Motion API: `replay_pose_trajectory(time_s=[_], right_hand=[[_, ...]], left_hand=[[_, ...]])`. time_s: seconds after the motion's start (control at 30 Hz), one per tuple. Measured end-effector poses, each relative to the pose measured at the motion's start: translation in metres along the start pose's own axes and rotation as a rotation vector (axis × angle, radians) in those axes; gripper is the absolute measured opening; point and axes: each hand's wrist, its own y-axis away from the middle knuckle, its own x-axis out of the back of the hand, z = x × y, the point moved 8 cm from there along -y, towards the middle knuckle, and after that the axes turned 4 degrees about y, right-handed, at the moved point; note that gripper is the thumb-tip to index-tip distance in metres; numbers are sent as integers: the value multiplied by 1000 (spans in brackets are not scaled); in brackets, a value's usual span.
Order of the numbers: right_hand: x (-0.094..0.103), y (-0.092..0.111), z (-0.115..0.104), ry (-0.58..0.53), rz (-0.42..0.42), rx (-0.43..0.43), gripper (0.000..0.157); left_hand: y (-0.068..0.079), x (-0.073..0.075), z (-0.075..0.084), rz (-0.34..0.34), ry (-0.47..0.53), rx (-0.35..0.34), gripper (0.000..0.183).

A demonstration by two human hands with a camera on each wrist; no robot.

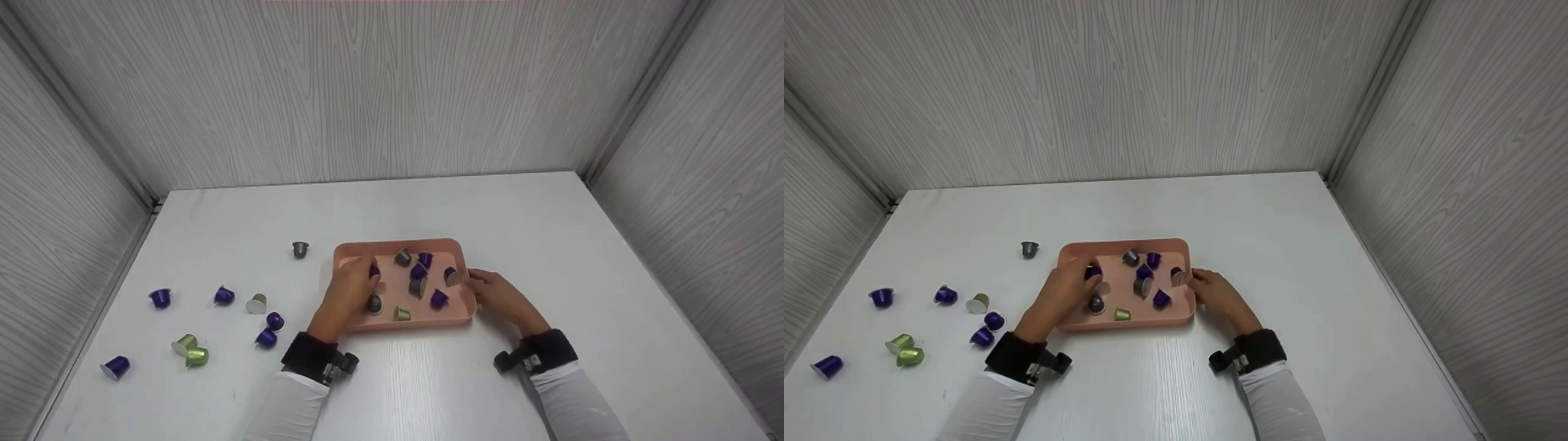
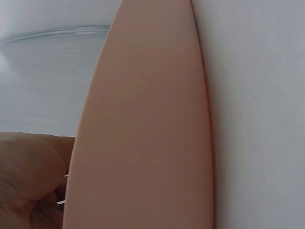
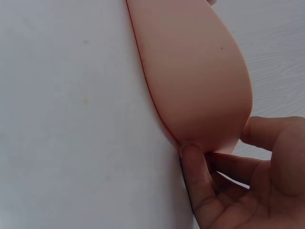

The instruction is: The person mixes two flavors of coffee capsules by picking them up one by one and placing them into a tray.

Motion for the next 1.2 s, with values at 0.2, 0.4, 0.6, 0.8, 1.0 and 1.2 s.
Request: replay_pose_trajectory(time_s=[0.2,0.4,0.6,0.8,1.0,1.2], right_hand=[[1,-1,-1,6,-7,18,45],[0,1,-8,16,-15,22,46],[1,-2,-3,15,-5,7,46],[2,-2,-1,13,-10,-4,47],[2,-2,2,8,-6,-8,46],[2,-3,3,-8,-2,1,43]], left_hand=[[-3,-10,5,-47,-15,-39,20],[-3,-17,9,-97,-12,-90,18],[-3,-18,8,-108,3,-83,20],[-4,-18,8,-100,11,-89,20],[-4,-16,8,-74,6,-81,23],[-5,-9,8,-54,-15,-83,22]])
